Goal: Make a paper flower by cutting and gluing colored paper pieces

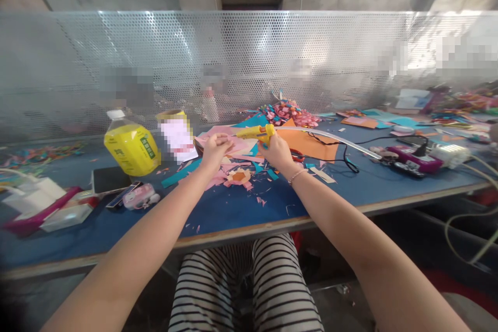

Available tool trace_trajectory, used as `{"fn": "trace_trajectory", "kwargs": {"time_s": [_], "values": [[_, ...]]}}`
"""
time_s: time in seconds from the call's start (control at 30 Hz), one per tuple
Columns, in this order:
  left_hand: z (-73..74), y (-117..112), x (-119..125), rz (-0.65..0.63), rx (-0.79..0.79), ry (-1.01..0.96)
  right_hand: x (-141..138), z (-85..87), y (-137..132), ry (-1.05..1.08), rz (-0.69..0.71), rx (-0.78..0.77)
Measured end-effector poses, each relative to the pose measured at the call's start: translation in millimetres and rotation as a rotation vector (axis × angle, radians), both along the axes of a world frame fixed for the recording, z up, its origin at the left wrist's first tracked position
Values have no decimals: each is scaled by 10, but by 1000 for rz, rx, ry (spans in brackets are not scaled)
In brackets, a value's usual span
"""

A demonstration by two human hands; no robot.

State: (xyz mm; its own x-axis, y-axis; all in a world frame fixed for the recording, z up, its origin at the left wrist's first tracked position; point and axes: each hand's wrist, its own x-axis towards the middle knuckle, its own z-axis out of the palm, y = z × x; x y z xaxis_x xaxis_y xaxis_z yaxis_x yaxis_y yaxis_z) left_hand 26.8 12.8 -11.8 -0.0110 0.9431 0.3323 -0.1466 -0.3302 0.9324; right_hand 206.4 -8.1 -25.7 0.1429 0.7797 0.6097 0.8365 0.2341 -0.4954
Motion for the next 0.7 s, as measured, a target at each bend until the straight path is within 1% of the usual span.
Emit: {"fn": "trace_trajectory", "kwargs": {"time_s": [0.2,0.53,0.7], "values": [[14,-28,11,13,-6,40,-11,-30,15,-9,5,46],[22,-34,9,31,10,60,-9,-31,14,-49,4,25],[-8,-18,-7,40,43,70,-9,-26,14,-49,-6,9]]}}
